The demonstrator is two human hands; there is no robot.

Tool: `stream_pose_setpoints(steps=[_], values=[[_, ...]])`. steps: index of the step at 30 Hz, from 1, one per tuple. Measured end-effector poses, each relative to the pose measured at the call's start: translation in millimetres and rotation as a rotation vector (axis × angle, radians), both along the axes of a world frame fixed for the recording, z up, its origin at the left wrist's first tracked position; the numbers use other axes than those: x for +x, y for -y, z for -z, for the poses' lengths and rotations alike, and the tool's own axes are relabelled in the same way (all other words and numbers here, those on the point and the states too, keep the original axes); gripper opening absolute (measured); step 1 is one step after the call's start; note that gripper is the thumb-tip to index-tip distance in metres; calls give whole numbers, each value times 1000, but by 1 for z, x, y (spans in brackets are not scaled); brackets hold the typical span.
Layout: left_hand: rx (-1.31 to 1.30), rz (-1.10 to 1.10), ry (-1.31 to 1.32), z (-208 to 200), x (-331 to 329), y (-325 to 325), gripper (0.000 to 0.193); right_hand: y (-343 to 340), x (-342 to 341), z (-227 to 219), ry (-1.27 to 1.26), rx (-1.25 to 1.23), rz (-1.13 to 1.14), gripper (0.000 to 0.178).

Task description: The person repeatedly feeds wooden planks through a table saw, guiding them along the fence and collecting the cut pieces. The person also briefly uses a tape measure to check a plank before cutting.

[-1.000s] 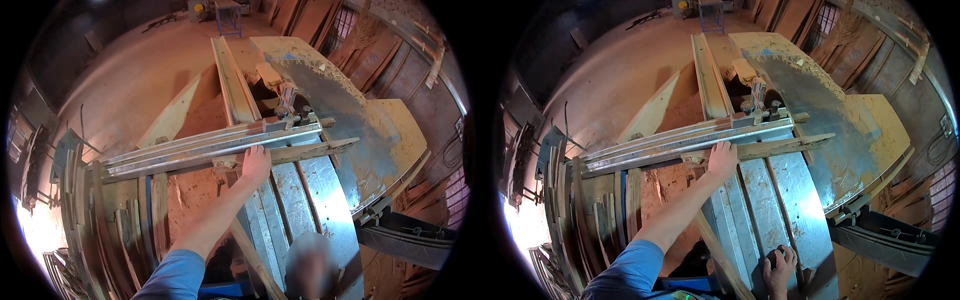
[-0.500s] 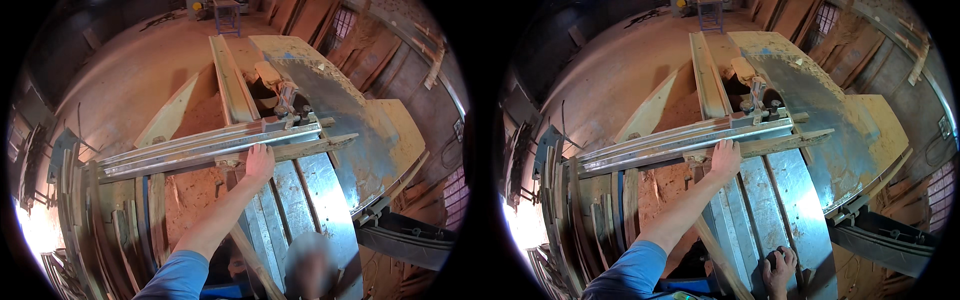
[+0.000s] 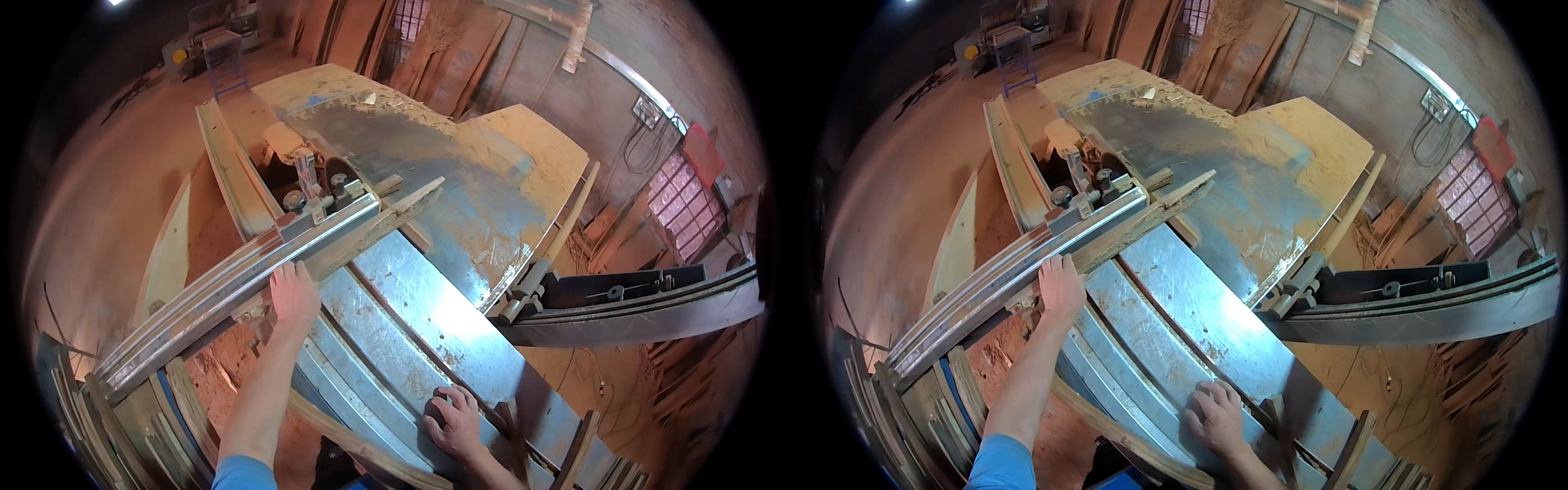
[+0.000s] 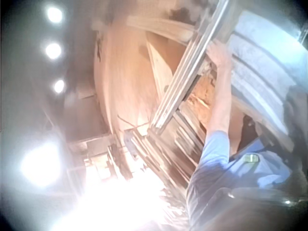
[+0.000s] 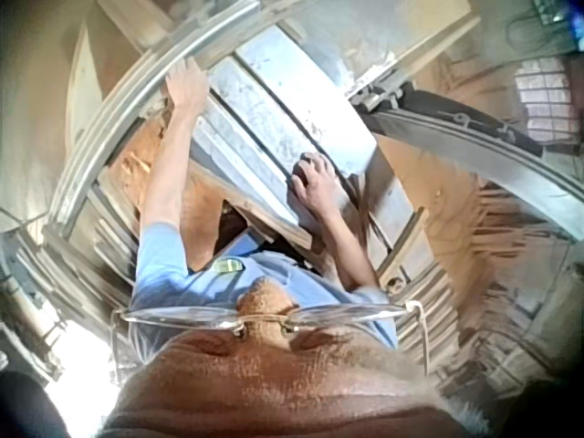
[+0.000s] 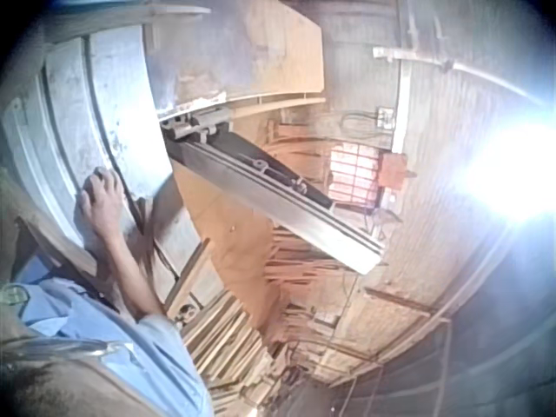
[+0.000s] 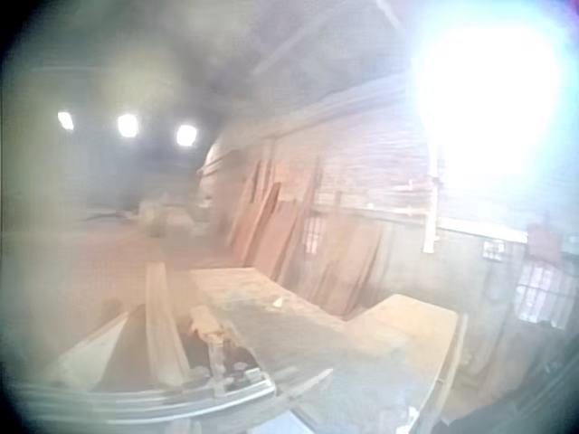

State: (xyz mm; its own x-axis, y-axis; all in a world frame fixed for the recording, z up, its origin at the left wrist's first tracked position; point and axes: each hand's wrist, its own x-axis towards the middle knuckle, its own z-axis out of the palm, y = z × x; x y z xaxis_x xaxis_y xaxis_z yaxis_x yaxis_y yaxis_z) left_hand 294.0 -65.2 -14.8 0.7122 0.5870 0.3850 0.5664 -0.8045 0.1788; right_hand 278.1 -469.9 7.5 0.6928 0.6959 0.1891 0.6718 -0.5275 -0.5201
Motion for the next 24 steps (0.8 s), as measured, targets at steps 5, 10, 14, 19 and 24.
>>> stream_pose_setpoints(steps=[5, 10, 14, 19, 24], values=[[100, 70, 71, 2, -7, -8, 50, 0, -1, 0, -21, 3, 7, 37], [246, 160, 87, 7, -13, -12, 40, 0, 0, 0, -19, -2, 1, 37], [316, 205, 145, 12, -15, -14, 38, 0, 1, -2, -9, -14, -6, 38], [287, 219, 134, 3, -15, -15, 39, -1, 1, 0, -12, 8, -4, 37], [33, 155, -120, -22, -10, -16, 37, 0, 1, 2, -2, -2, 6, 36]])
